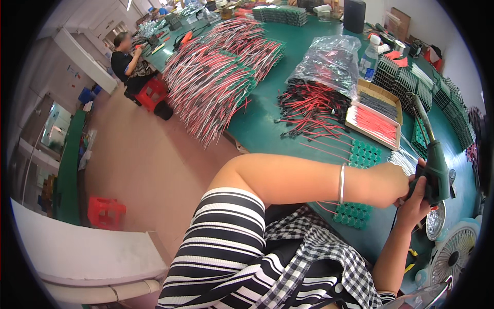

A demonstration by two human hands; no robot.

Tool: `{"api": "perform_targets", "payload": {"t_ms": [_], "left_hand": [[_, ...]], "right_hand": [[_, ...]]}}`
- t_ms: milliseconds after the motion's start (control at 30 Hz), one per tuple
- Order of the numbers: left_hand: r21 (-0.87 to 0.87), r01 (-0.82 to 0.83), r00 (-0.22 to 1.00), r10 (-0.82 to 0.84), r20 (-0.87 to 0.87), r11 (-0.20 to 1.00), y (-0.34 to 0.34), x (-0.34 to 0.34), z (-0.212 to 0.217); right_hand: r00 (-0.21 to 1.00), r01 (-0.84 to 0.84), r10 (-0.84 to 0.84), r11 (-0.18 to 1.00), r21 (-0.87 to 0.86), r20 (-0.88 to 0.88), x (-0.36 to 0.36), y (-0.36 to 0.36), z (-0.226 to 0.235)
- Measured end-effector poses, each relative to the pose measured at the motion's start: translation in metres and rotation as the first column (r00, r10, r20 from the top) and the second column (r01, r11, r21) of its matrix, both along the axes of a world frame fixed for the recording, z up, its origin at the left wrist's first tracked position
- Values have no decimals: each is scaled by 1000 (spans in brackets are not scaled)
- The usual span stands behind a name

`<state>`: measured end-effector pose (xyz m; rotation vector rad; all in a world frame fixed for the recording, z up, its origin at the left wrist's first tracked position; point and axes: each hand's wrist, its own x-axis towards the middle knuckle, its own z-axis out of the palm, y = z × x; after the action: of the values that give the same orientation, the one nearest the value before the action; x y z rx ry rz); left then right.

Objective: The person secures electrical wires to circuit boards using a soldering iron.

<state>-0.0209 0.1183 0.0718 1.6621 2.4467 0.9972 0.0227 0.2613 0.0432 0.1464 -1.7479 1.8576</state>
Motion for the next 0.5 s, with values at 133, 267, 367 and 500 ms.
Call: {"api": "perform_targets", "payload": {"t_ms": [133, 267, 367, 500], "left_hand": [[-106, -25, 996, 16, -86, 994, 2, -5, 17], [-124, -30, 992, 14, -125, 992, 7, -11, 31], [-164, -35, 992, 15, -122, 986, 4, -1, 40], [-234, -95, 965, 32, -259, 967, -8, 2, 44]], "right_hand": [[997, 72, -72, 997, 21, -11, -6, -3, 10], [996, 62, -62, 998, 3, -57, -16, 0, 7], [995, 75, -75, 997, -6, -64, -11, 2, 4], [985, 171, -167, 975, 143, -38, 3, 35, 0]]}}
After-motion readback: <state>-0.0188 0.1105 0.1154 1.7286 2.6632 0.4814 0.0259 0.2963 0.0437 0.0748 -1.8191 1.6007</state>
